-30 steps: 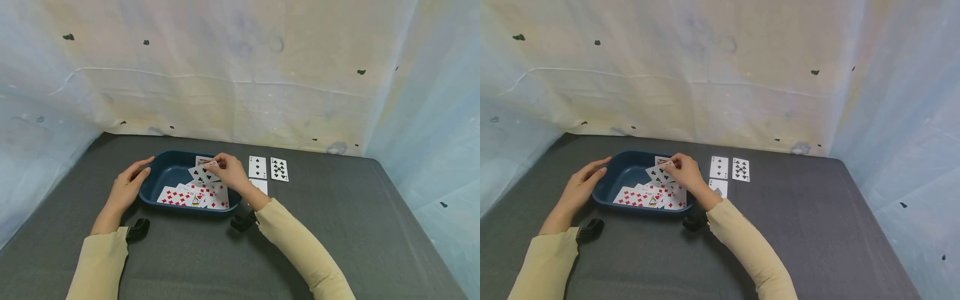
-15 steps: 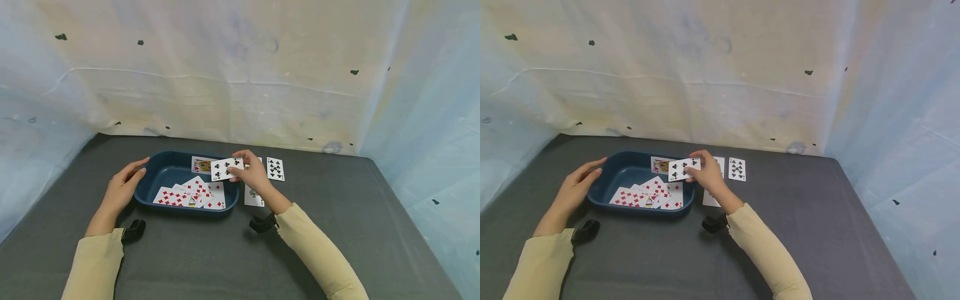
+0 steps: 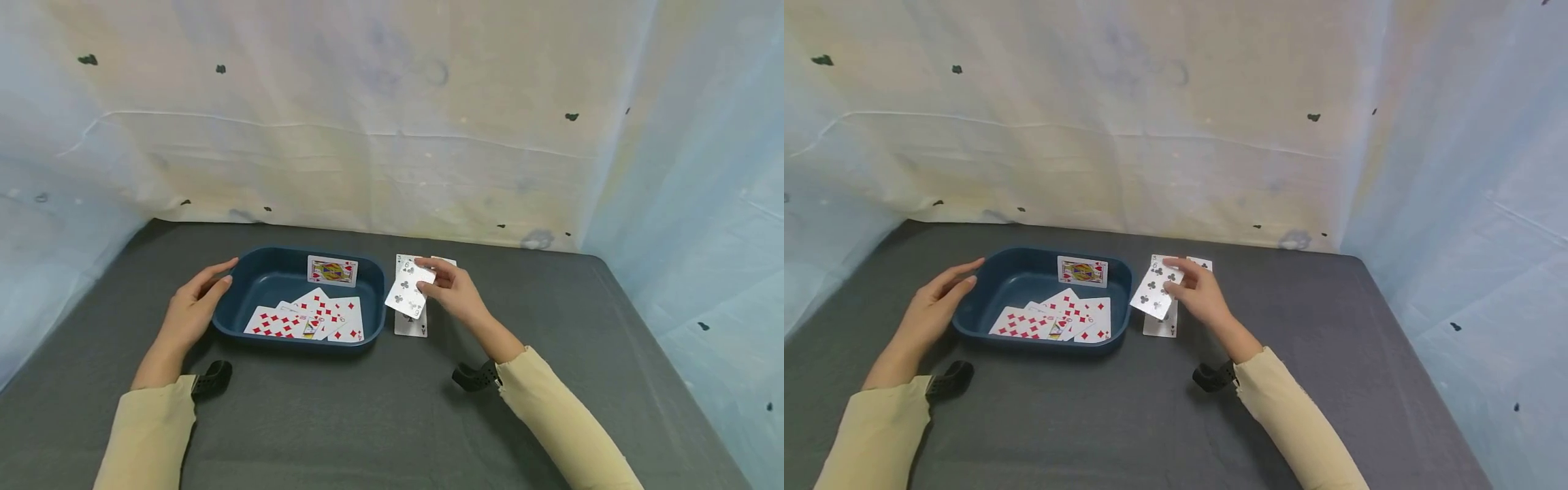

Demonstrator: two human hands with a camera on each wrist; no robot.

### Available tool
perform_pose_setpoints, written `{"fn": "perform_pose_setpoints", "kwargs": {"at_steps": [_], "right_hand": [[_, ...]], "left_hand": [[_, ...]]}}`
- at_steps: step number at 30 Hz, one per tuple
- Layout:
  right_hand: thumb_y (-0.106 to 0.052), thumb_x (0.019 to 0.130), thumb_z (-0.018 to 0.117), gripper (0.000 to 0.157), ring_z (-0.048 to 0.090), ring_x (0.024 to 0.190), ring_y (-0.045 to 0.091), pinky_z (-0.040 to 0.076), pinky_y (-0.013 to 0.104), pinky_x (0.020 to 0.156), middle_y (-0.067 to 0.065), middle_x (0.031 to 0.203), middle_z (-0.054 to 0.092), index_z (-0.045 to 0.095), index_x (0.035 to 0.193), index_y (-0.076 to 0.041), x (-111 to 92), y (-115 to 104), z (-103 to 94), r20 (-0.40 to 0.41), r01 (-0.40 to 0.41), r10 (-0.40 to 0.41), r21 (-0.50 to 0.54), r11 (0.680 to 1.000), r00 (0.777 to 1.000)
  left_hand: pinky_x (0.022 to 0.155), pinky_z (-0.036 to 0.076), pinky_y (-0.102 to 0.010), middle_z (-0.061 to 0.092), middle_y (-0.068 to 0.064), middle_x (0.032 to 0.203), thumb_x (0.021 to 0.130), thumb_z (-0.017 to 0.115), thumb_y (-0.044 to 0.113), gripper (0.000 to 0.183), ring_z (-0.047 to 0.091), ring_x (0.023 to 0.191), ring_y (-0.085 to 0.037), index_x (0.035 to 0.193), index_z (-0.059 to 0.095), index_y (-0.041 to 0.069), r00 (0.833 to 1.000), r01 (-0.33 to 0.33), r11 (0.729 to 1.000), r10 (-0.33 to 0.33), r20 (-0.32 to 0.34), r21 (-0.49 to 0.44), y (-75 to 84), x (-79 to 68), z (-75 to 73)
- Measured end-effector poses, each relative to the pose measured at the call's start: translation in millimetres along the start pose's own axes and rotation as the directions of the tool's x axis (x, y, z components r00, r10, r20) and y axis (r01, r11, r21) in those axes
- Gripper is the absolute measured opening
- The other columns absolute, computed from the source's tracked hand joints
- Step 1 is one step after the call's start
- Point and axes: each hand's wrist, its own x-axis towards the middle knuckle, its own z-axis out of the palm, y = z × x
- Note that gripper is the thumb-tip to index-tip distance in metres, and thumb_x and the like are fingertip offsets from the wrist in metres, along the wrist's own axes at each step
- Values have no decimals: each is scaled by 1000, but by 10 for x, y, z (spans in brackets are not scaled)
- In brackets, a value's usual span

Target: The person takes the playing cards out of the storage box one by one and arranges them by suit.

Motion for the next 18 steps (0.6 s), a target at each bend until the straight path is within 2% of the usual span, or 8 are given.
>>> {"fn": "perform_pose_setpoints", "kwargs": {"at_steps": [3,6,9,12,14,18], "right_hand": [[-11,90,66,43,50,64,8,48,35,70,10,94,57,58,132,-9,-26,86,-94,-5,-16,16,-14,1000,1000],[-13,90,66,43,51,65,8,47,33,69,6,89,57,58,132,-8,-48,176,-185,1,-33,33,-25,999,999],[-13,91,65,40,53,68,10,46,32,69,9,88,59,58,131,-8,-66,278,-264,9,-47,47,-48,998,999],[-13,92,64,37,54,71,13,46,34,70,16,92,63,59,129,-8,-82,382,-324,28,-61,64,-89,994,998],[-12,92,63,36,58,76,12,47,35,73,17,100,66,60,128,-7,-101,441,-353,41,-72,78,-124,990,996],[-10,91,65,34,50,68,12,42,29,63,12,86,63,62,125,-4,-154,518,-389,50,-66,78,-210,975,996]], "left_hand": [[93,35,-63,45,-26,140,101,35,49,54,43,122,-43,149,36,24,1000,-2,1000,2,-3,0,-4,-10,-11],[92,35,-61,46,-26,140,101,35,49,54,43,121,-42,149,36,24,1000,-5,1000,5,-6,-1,-7,-16,-17],[91,36,-61,46,-26,139,101,35,48,53,44,120,-42,149,37,24,1000,-7,1000,7,-10,-1,-7,-19,-15],[91,36,-60,46,-26,139,101,36,47,53,44,120,-42,149,37,23,1000,-10,1000,10,-14,-4,-8,-19,-11],[92,36,-59,46,-26,139,102,36,46,52,44,119,-41,148,37,23,1000,-14,1000,14,-16,-4,-7,-18,-9],[91,37,-58,47,-26,139,102,37,44,51,46,119,-40,148,38,23,999,-27,1000,26,-19,-8,-3,-11,-2]]}}
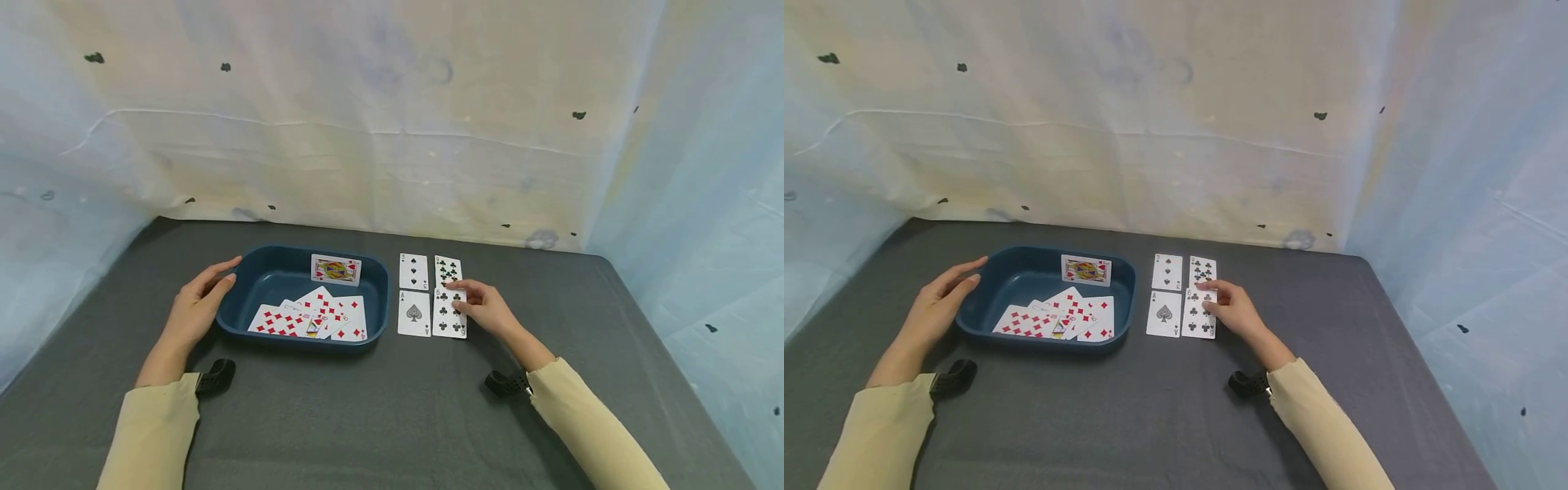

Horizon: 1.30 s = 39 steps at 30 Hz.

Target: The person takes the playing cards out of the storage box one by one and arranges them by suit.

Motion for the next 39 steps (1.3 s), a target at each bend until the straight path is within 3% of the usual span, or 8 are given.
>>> {"fn": "perform_pose_setpoints", "kwargs": {"at_steps": [6,11,16,27,34,39], "right_hand": [[-8,87,69,32,37,61,14,32,26,56,2,71,44,65,118,-2,-40,76,26,-18,15,-17,-101,995,1000],[-9,86,71,32,42,65,15,36,26,57,5,76,49,65,116,-1,-34,90,43,-40,19,-27,-180,984,999],[-10,84,74,34,53,77,20,45,31,68,13,88,54,65,113,3,-24,94,38,-74,17,-36,-241,970,997],[-15,83,75,37,60,88,27,49,39,78,19,101,59,64,113,2,-24,90,16,-137,-23,-7,-216,976,991],[-19,86,72,37,60,88,26,49,35,76,17,99,60,63,117,1,46,-100,-27,-176,-14,-16,-166,986,984],[-20,87,72,38,60,92,28,50,39,81,17,103,59,63,118,1,116,-304,22,-173,-1,-19,-114,993,985]], "left_hand": [[91,36,-59,46,-25,140,102,37,45,51,45,122,-41,148,38,24,1000,9,1000,-9,-1,2,0,5,10],[92,36,-60,46,-26,141,102,37,45,51,45,123,-42,148,38,24,1000,3,1000,-3,-6,-2,0,1,10],[92,36,-59,47,-26,139,102,37,43,50,45,122,-41,148,38,24,1000,-2,1000,2,-10,-3,6,-2,14],[94,35,-61,45,-25,141,102,36,46,51,44,124,-42,149,37,25,999,34,999,-34,-8,17,21,-14,17],[94,35,-61,46,-25,141,101,36,47,52,44,123,-42,148,38,25,999,32,999,-32,-11,9,5,-8,11],[93,35,-61,46,-26,140,102,37,47,52,44,123,-42,148,38,24,1000,27,1000,-27,-7,3,13,-8,17]]}}
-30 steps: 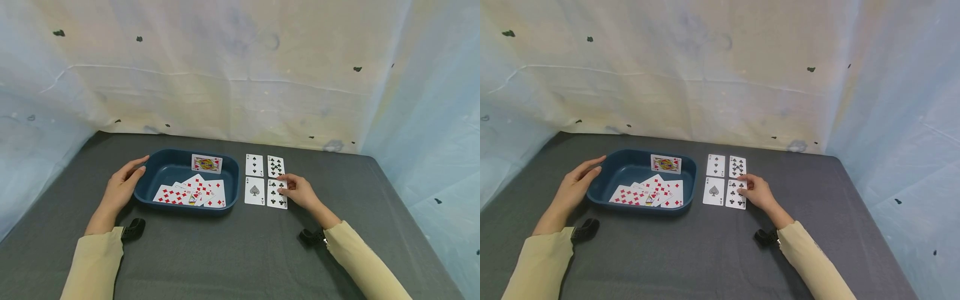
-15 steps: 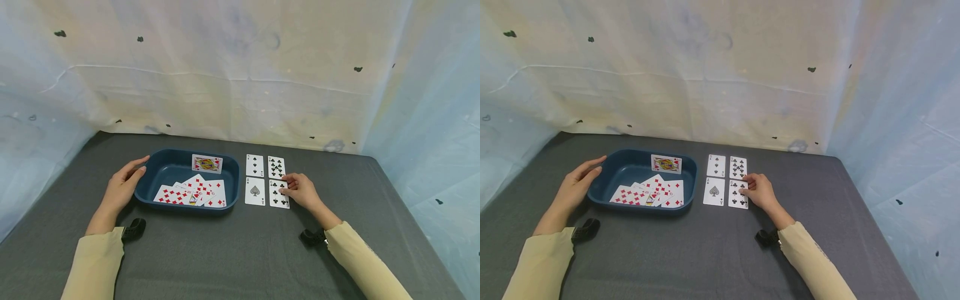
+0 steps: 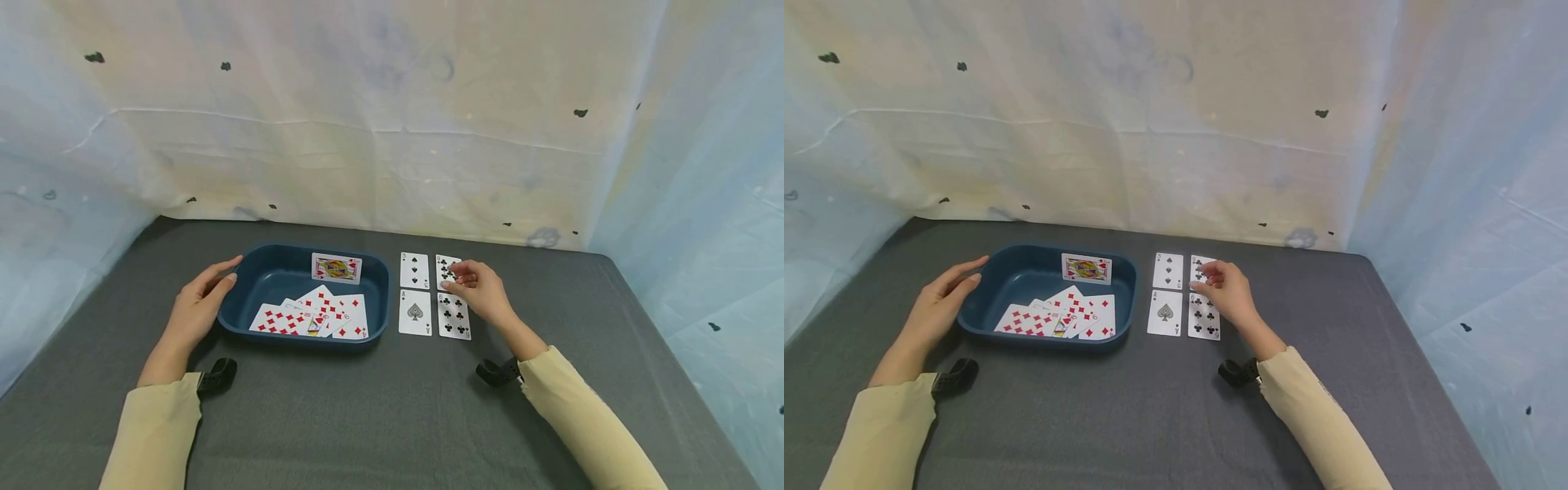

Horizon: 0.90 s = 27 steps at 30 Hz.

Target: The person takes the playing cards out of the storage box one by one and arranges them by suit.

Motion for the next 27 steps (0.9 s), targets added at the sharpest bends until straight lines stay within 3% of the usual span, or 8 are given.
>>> {"fn": "perform_pose_setpoints", "kwargs": {"at_steps": [12,17,27], "right_hand": [[-24,88,71,35,59,97,26,49,40,87,14,110,61,64,118,-7,171,-527,203,24,59,-64,144,988,998],[-26,87,71,39,60,103,26,48,41,92,16,114,63,63,120,-6,224,-715,332,43,62,-73,209,976,996],[-24,87,72,38,63,103,22,52,38,86,10,110,68,63,119,-6,270,-982,629,78,53,-80,297,954,994]], "left_hand": [[92,36,-60,47,-27,138,102,38,45,51,46,121,-42,148,38,23,1000,-10,1000,10,-9,5,-20,-28,-29],[92,36,-60,47,-27,138,102,38,45,51,46,118,-42,147,39,22,1000,-19,1000,19,-13,7,-7,-26,-25],[90,37,-56,50,-25,135,101,38,46,51,47,116,-39,147,41,22,999,-34,999,34,-19,-2,-18,-15,4]]}}
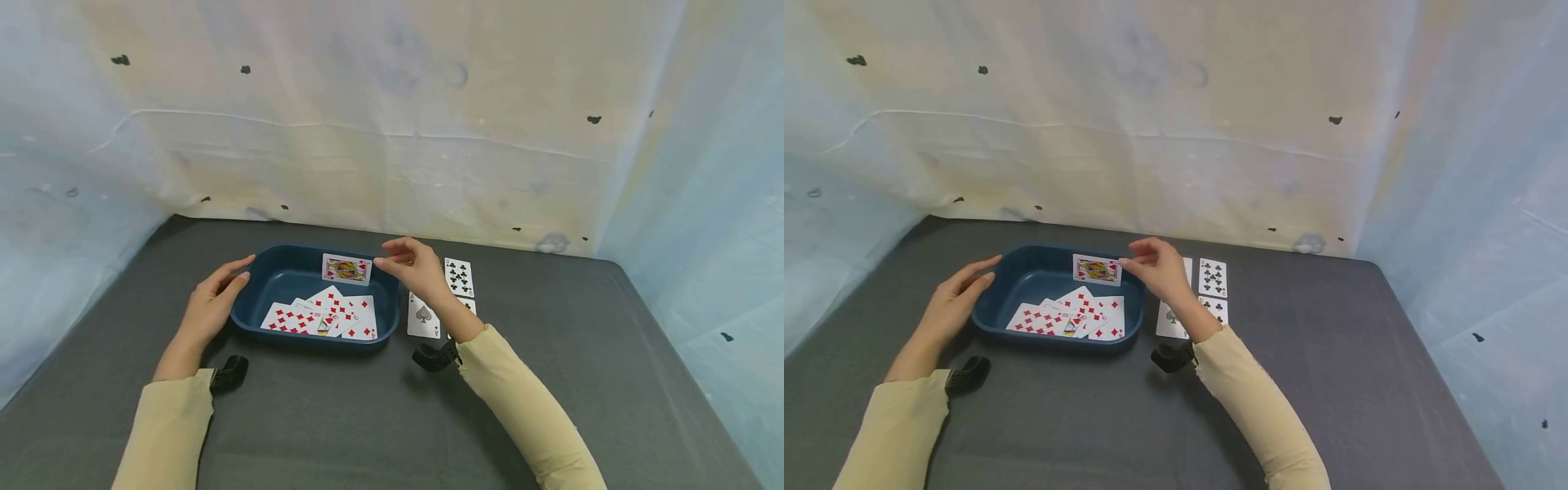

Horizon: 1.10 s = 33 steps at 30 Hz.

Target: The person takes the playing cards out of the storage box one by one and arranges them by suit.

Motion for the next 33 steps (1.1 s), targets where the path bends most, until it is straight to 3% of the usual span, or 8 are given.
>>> {"fn": "perform_pose_setpoints", "kwargs": {"at_steps": [4,11,18,23,28,33], "right_hand": [[-21,87,72,38,65,101,22,53,36,85,10,110,68,63,120,-6,29,-35,121,22,-21,21,-3,1000,1000],[-15,86,72,42,70,90,29,56,38,79,17,113,64,60,125,-3,44,-92,272,1,-138,138,21,990,990],[-17,85,73,52,61,105,29,53,40,84,18,118,63,53,132,-10,30,-189,452,-16,-212,212,-115,970,977],[-16,84,73,44,60,102,28,50,39,82,17,116,64,55,123,-10,47,-224,579,12,-261,265,-136,956,964],[-17,81,75,43,56,106,27,47,39,83,15,126,59,59,121,-10,90,-183,664,52,-303,314,-157,940,948],[-19,82,75,42,54,90,23,44,30,67,14,116,61,60,119,-8,104,-129,694,57,-291,301,-146,946,952]], "left_hand": [[93,36,-59,49,-25,137,102,38,45,51,46,119,-41,147,41,23,1000,7,1000,-7,-2,-3,-14,10,12],[95,36,-61,47,-25,139,102,38,44,50,45,121,-42,147,40,23,1000,13,1000,-13,9,-10,3,29,33],[93,37,-58,49,-25,137,101,38,45,51,46,119,-40,147,41,22,1000,8,1000,-8,0,-16,-5,12,7],[92,37,-58,49,-25,138,101,38,46,51,46,119,-40,147,41,22,1000,13,1000,-13,-6,-15,-10,5,-4],[87,39,-51,51,-25,134,101,39,46,51,48,114,-38,147,40,22,1000,8,1000,-8,-5,-9,-5,-4,-7],[89,39,-53,51,-25,135,101,39,46,52,47,115,-39,147,40,22,1000,11,1000,-11,0,-10,1,-4,1]]}}
